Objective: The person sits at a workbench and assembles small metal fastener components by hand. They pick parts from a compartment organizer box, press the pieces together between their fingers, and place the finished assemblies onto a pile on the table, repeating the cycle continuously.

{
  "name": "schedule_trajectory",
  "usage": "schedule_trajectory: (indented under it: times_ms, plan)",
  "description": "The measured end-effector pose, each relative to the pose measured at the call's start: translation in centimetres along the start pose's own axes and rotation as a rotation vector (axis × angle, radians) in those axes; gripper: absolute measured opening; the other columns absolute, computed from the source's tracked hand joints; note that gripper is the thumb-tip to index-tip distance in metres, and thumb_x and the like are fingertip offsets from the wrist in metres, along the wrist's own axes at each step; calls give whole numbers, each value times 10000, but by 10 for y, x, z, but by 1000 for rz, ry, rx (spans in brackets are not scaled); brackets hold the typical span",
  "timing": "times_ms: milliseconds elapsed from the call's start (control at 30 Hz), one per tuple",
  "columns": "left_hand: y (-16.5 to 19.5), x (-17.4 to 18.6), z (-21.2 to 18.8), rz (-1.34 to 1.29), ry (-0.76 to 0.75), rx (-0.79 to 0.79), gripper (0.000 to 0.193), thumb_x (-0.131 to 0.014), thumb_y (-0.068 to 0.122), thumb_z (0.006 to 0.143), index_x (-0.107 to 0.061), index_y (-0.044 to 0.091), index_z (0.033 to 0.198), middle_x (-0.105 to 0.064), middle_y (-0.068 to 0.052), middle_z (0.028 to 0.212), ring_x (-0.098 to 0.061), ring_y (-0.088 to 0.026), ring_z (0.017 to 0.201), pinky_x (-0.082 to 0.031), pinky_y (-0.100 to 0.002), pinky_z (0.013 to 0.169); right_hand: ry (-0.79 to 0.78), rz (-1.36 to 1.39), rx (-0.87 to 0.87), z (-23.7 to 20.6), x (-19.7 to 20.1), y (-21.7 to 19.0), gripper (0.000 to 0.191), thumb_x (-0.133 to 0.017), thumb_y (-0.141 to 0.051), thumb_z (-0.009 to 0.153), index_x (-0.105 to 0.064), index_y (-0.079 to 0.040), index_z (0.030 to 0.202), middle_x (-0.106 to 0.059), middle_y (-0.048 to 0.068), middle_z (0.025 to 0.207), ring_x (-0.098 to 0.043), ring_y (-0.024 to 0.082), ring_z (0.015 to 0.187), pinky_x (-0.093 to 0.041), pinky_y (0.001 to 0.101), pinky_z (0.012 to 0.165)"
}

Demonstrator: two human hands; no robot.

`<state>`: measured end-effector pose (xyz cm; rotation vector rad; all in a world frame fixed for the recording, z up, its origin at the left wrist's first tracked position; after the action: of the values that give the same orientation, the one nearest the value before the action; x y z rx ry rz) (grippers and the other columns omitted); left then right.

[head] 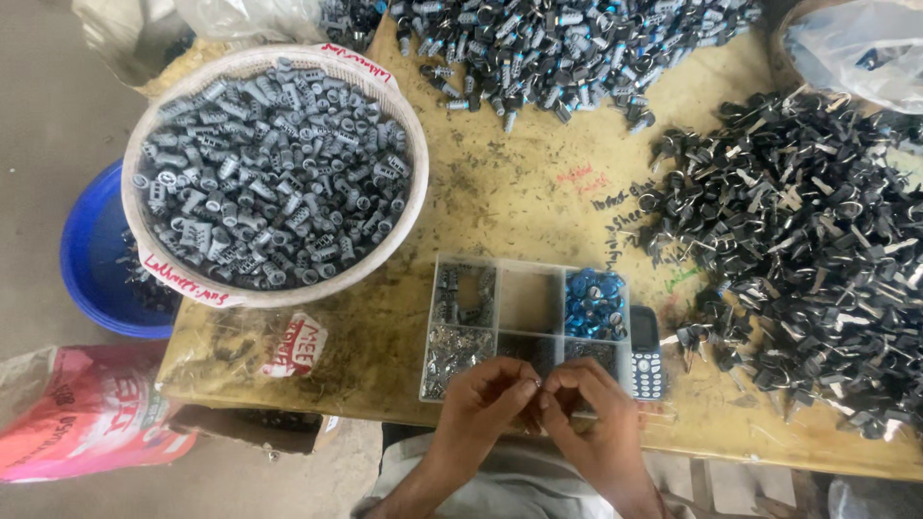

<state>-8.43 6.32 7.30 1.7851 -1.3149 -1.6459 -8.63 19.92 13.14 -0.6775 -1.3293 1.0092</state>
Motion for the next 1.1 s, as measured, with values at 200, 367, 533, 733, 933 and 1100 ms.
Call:
schedule_trajectory:
  times_ms: [200, 367, 533, 733, 933, 1100]
  plan:
    - [3, 1, -3, 87, -24, -14, 131, -624, 87, 1008, -667, -28, 1051, -718, -53, 872, -705, -108, 756, -614, -259, 687, 13, 173, -125, -6, -4, 18, 97, -656, 68, 863, -649, 6, 937, -659, 85, 964, -712, 117, 710, -590, 242, 571]
    - [8, 5, -7, 198, 72, -112, 114, -669, 39, 990, -685, -40, 1071, -705, -55, 883, -650, -73, 768, -561, -231, 671, 87, 319, -138, -11, -13, 24, 92, -617, 62, 919, -627, 20, 1000, -628, 98, 1038, -676, 106, 752, -563, 236, 608]
    - [8, 14, -13, 80, 98, -57, 122, -644, 61, 989, -672, -34, 1060, -715, -53, 892, -688, -90, 788, -605, -250, 692, 44, 82, -32, -5, -15, 1, 131, -677, 50, 859, -633, 6, 975, -646, 88, 1018, -680, 97, 721, -548, 232, 575]
    - [12, 14, -17, 32, 34, -93, 138, -634, 71, 1017, -651, -47, 1086, -709, -65, 909, -697, -117, 798, -618, -271, 711, 6, 54, 3, -4, -19, -8, 115, -669, 52, 862, -634, 2, 960, -654, 75, 1003, -685, 92, 730, -551, 229, 592]
    - [7, 14, -19, 58, 62, -84, 127, -649, 55, 989, -660, -33, 1080, -711, -60, 927, -691, -103, 812, -619, -269, 720, 104, 280, -102, -21, -25, 18, 106, -616, 70, 931, -613, 9, 1019, -614, 101, 1052, -615, 107, 790, -505, 245, 626]
    - [14, 13, -18, 62, 99, -62, 96, -669, 55, 959, -683, -20, 1018, -728, -63, 890, -718, -104, 791, -631, -262, 706, 277, -86, 195, -30, -19, -3, 223, -690, 36, 883, -600, -26, 1076, -671, 108, 1068, -694, 136, 884, -560, 262, 683]
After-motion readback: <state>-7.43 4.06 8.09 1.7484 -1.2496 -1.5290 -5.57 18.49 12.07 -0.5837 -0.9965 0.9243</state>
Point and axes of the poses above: each hand's wrist, its own z-axis towards the middle knuckle, its own x-axis out of the back of the hand, y = z × x, the point moved 9 cm from there along z, towards the middle knuckle
